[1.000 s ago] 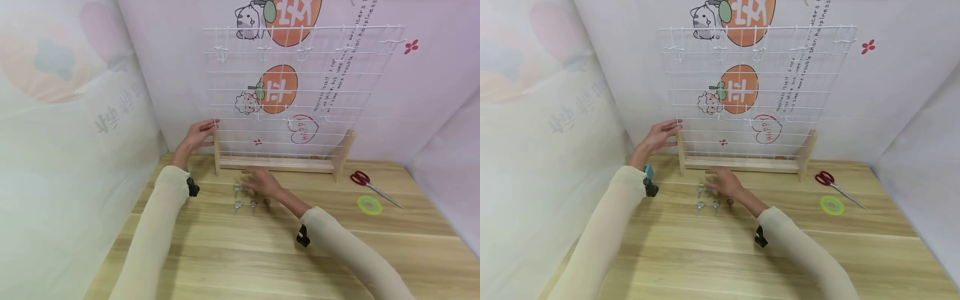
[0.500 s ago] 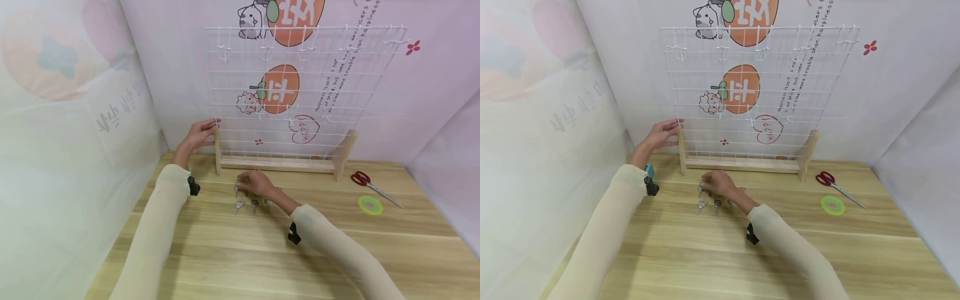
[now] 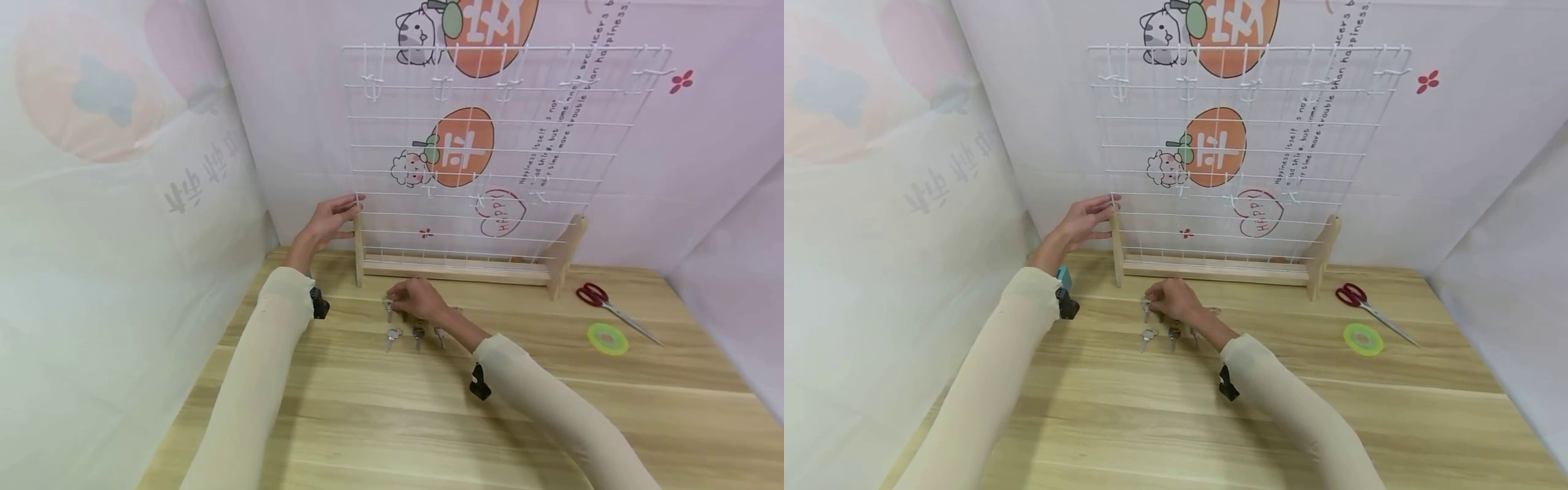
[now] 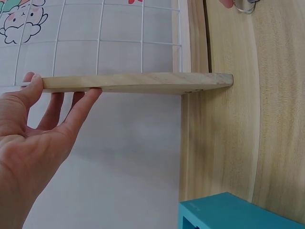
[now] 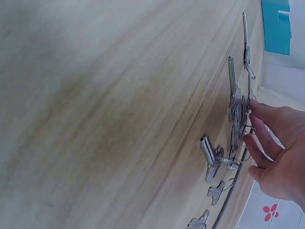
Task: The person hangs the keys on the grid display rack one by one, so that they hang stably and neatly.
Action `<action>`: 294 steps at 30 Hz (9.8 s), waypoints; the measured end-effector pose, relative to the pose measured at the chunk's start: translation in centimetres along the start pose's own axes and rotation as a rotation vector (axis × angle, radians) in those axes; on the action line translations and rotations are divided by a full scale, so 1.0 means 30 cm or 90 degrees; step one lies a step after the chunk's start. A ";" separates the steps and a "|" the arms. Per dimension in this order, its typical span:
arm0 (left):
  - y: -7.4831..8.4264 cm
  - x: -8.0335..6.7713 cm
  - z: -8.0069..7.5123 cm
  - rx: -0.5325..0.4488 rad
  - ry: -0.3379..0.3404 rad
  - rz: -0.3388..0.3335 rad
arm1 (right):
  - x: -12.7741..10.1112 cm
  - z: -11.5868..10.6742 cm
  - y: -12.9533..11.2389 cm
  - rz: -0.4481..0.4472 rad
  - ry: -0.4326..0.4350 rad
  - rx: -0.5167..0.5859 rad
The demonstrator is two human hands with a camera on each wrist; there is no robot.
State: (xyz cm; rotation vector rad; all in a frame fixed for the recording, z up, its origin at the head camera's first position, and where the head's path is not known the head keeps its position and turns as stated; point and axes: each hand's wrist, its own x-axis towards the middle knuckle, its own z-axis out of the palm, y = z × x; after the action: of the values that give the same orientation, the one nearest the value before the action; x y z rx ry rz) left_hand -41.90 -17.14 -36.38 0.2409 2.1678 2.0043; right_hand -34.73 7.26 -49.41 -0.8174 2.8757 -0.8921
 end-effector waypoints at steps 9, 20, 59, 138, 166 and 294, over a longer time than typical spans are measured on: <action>-0.005 0.012 0.000 -0.002 -0.013 0.004 | 0.019 0.001 -0.019 0.014 -0.029 -0.007; -0.004 0.007 0.002 0.003 0.000 0.010 | 0.029 0.001 -0.040 -0.049 -0.079 -0.010; 0.011 -0.031 0.023 0.021 0.002 -0.001 | -0.024 -0.163 -0.112 -0.206 0.037 0.079; 0.031 -0.055 0.035 0.009 -0.037 0.008 | 0.035 -0.805 -0.521 -0.175 0.390 0.227; -0.001 -0.034 0.013 -0.013 0.007 -0.009 | -0.098 -0.555 -0.276 -0.144 0.236 0.159; 0.008 -0.068 0.034 0.019 -0.014 0.000 | 0.011 -1.062 -0.485 -0.088 0.436 0.137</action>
State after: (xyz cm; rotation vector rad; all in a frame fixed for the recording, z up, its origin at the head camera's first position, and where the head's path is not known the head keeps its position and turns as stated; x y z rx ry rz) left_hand -39.66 -16.61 -36.17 0.2661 2.1864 1.9610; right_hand -33.50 13.53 -14.98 -0.8192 3.1840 -1.7623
